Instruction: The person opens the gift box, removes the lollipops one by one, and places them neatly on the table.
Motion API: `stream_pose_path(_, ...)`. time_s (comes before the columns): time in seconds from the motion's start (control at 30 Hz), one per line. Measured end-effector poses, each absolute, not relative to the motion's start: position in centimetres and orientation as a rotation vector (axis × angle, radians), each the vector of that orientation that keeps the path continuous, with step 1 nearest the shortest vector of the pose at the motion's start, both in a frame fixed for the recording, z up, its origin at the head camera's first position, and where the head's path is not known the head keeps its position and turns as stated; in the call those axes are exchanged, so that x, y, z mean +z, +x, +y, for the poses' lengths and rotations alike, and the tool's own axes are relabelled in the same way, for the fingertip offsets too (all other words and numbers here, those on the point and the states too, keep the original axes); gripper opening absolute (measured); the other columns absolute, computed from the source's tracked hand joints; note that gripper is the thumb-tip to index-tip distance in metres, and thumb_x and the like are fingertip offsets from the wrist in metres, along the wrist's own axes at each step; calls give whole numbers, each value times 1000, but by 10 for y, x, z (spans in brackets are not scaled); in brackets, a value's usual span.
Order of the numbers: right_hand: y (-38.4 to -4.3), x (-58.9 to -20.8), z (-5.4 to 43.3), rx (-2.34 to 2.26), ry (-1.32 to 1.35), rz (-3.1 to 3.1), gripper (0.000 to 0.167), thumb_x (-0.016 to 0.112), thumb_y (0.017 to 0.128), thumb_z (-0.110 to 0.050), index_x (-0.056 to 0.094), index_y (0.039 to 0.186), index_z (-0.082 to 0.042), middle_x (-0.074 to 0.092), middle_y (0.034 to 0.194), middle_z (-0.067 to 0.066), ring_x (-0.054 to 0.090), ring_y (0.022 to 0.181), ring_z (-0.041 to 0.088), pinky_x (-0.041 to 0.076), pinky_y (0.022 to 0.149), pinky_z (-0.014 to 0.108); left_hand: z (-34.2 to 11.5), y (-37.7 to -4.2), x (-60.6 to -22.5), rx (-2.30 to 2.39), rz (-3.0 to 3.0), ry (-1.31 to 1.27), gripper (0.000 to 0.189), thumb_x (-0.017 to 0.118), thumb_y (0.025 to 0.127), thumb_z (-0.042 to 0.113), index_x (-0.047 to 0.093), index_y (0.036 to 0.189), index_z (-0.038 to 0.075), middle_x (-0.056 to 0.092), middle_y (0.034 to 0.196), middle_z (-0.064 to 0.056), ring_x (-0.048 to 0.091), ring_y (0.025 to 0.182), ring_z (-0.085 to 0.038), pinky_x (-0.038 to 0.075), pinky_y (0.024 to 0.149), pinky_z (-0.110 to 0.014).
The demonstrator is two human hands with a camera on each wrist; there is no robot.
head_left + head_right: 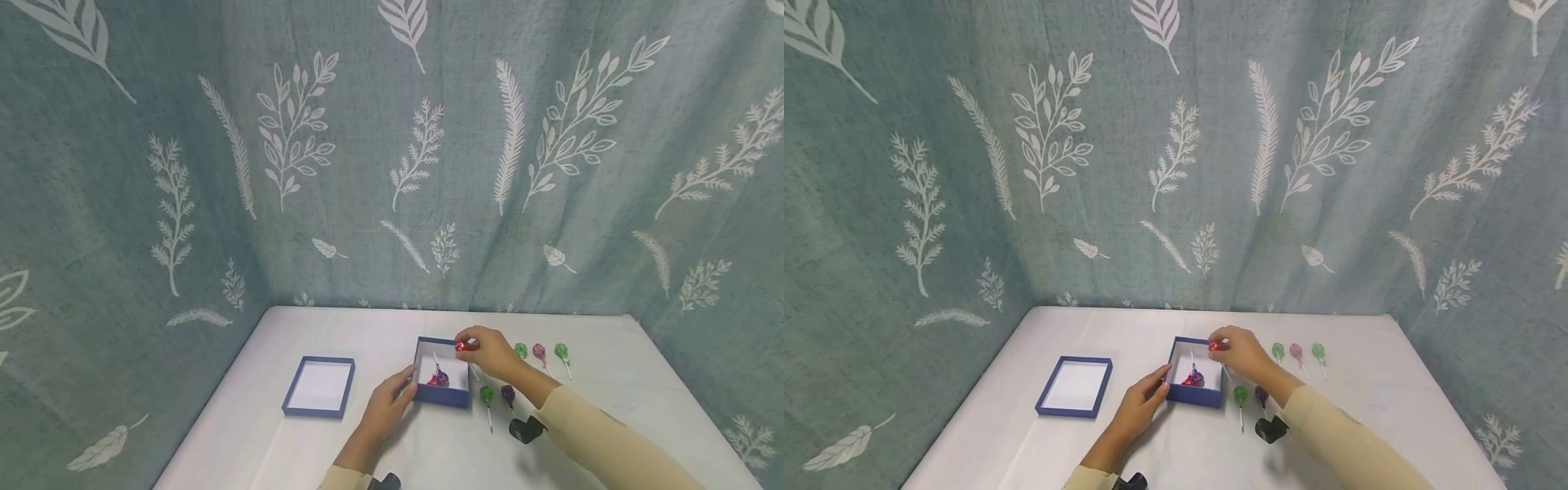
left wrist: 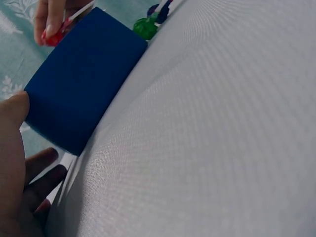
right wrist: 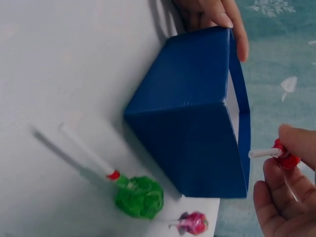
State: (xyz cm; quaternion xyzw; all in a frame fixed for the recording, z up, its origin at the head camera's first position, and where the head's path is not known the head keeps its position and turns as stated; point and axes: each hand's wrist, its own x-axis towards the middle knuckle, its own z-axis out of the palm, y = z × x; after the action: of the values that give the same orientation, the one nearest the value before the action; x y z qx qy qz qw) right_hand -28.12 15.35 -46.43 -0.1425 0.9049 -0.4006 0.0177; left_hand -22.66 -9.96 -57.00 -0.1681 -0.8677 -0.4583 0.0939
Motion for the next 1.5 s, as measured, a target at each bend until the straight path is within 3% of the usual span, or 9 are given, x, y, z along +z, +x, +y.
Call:
stream_pose_path(0.43, -266, -474, 196, -1306, -340, 2808, 28, 79, 81, -11, 71, 107, -12, 69, 97, 0, 66, 90, 22, 57, 72, 37, -99, -228, -570, -1436, -2532, -490, 50, 54, 99, 43, 54, 140, 15, 54, 140, -6, 50, 128, -30, 34, 108, -51)
stream_pose_path(0.67, -254, -480, 214, -1368, -244, 2748, 35, 78, 82, -12, 67, 114, -6, 68, 101, 2, 68, 84, 17, 57, 74, 36, -100, -226, -569, -1472, -2556, -446, 49, 55, 97, 46, 54, 141, 22, 54, 140, -4, 51, 127, -28, 34, 109, -50)
stream_pose_path(1.0, -234, -484, 241, -1377, -153, 2793, 33, 78, 82, -16, 68, 113, -7, 66, 107, 6, 65, 96, 26, 57, 78, 42, -99, -226, -571, -1448, -2569, -452, 52, 53, 97, 48, 54, 141, 20, 53, 141, -3, 49, 129, -28, 34, 108, -50)
stream_pose_path(1.23, -230, -499, 253, -1469, -206, 2778, 30, 79, 82, -13, 69, 108, -4, 70, 98, 6, 67, 92, 24, 57, 77, 39, -99, -227, -570, -1436, -2536, -469, 48, 55, 98, 44, 55, 140, 21, 56, 137, -7, 52, 126, -30, 36, 107, -51)
stream_pose_path(1.5, -224, -520, 267, -1393, -198, 2832, 31, 79, 80, -13, 70, 107, -1, 72, 94, 6, 68, 86, 20, 53, 79, 40, -99, -228, -570, -1438, -2563, -449, 50, 55, 97, 47, 54, 140, 21, 55, 139, -3, 50, 128, -27, 34, 109, -48)
